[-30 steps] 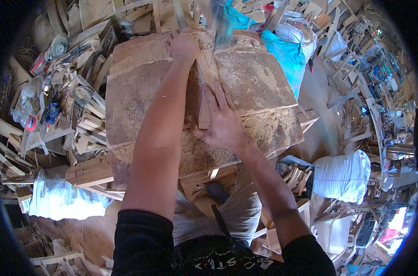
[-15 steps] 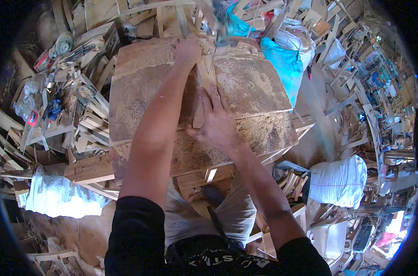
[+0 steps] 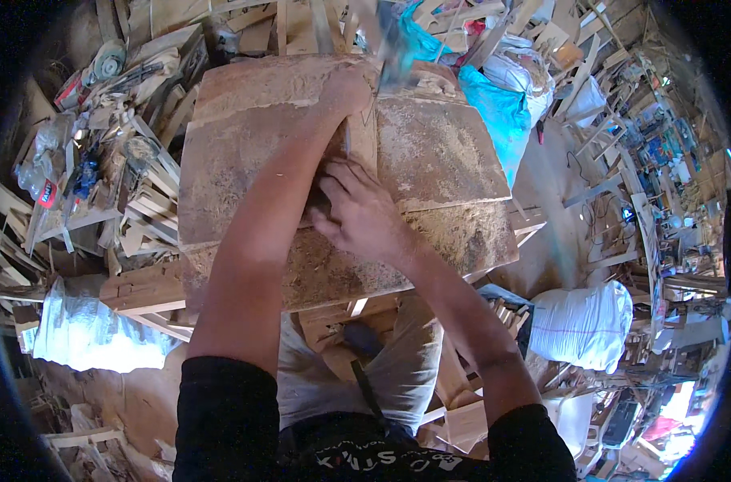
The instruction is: The person uses a power saw to cut curved shapes into small wooden boards, handling one board at a time and positioning it on a workbench.
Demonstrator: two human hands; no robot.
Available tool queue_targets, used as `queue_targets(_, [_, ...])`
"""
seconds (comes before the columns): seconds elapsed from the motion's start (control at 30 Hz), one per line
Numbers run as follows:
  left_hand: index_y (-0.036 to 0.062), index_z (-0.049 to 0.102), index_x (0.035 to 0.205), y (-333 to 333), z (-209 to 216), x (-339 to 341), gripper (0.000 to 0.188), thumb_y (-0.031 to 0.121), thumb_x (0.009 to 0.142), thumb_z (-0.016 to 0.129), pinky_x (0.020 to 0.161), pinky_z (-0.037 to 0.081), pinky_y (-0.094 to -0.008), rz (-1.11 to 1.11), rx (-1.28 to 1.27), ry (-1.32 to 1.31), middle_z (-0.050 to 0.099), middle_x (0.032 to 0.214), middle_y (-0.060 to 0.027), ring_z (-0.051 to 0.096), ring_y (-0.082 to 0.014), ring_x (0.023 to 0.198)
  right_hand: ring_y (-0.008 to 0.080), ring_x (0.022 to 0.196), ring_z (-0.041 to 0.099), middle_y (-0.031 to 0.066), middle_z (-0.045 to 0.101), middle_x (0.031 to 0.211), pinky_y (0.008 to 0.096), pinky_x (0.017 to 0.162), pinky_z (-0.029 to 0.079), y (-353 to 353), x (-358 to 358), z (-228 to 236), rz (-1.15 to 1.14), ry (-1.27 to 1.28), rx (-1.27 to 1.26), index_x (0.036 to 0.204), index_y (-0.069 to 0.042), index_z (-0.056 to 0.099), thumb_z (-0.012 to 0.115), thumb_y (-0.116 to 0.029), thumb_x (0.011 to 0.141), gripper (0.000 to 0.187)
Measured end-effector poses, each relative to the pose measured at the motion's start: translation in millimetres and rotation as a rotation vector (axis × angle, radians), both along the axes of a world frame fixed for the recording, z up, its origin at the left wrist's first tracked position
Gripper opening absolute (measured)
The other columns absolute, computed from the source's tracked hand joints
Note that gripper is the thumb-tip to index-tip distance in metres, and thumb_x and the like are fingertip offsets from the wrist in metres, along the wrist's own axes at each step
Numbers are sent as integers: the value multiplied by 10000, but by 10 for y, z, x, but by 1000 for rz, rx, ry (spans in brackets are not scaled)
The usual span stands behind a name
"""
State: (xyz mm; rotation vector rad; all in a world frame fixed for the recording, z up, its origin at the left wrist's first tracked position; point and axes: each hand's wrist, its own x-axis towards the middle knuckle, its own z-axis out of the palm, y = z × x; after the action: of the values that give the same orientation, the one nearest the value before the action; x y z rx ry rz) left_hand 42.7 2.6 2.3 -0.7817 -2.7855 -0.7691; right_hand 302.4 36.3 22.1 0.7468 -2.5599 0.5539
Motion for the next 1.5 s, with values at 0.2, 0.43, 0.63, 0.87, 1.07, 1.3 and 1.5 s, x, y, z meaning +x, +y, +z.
queue_targets(0.2, [-12, 606, 1332, 22, 250, 155, 462, 137, 900, 541, 1058, 485, -514, -36, -88, -37, 650, 1304, -277, 620, -424, 1232, 402, 1226, 591, 236, 635, 1137, 503, 1187, 386, -20, -69, 12, 25, 6, 25, 1075, 69, 638, 706, -141, 811, 345])
queue_targets(0.43, [23, 554, 1419, 23, 299, 95, 504, 172, 939, 532, 1101, 443, -527, -104, -392, 11, 623, 1373, -254, 594, -405, 1287, 415, 1269, 567, 267, 641, 1174, 503, 1214, 346, -47, -166, -60, -1, 12, 28, 1080, 88, 650, 738, -207, 767, 439])
queue_targets(0.63, [50, 569, 1419, 45, 120, -69, 488, 207, 960, 512, 1108, 439, -519, -57, -174, 1, 605, 1408, -235, 570, -401, 1320, 425, 1271, 560, 287, 642, 1179, 511, 1225, 324, -105, -219, -89, 20, 49, -16, 1085, 94, 651, 766, -246, 743, 496])
queue_targets(0.87, [44, 618, 1370, 123, 209, 0, 465, 208, 943, 535, 1078, 464, -528, -141, -237, 46, 588, 1431, -212, 590, -403, 1286, 427, 1274, 552, 287, 636, 1191, 520, 1228, 314, -34, -230, -76, -34, -59, 74, 1086, 102, 650, 786, -260, 726, 529])
queue_targets(1.07, [24, 695, 1262, 4, 120, -94, 400, 165, 898, 611, 1048, 498, -523, -113, -250, 132, 585, 1429, -217, 617, -407, 1247, 412, 1226, 589, 280, 650, 1165, 500, 1201, 365, -168, -264, -59, -6, 62, -39, 1115, 102, 630, 790, -216, 676, 565])
queue_targets(1.3, [59, 656, 1335, 70, 240, -53, 441, 175, 913, 599, 1049, 504, -505, -207, -387, 133, 566, 1472, -178, 615, -390, 1260, 439, 1281, 544, 292, 641, 1202, 507, 1212, 334, -133, -276, -72, -29, 0, -44, 1138, 102, 648, 786, -268, 753, 552])
queue_targets(1.5, [30, 691, 1269, 105, 65, -214, 405, 160, 901, 583, 1024, 523, -483, -89, -26, 24, 620, 1408, -186, 638, -380, 1224, 429, 1259, 557, 284, 646, 1190, 492, 1197, 354, -182, -279, -38, -27, 51, -38, 1127, 97, 652, 795, -278, 743, 556])
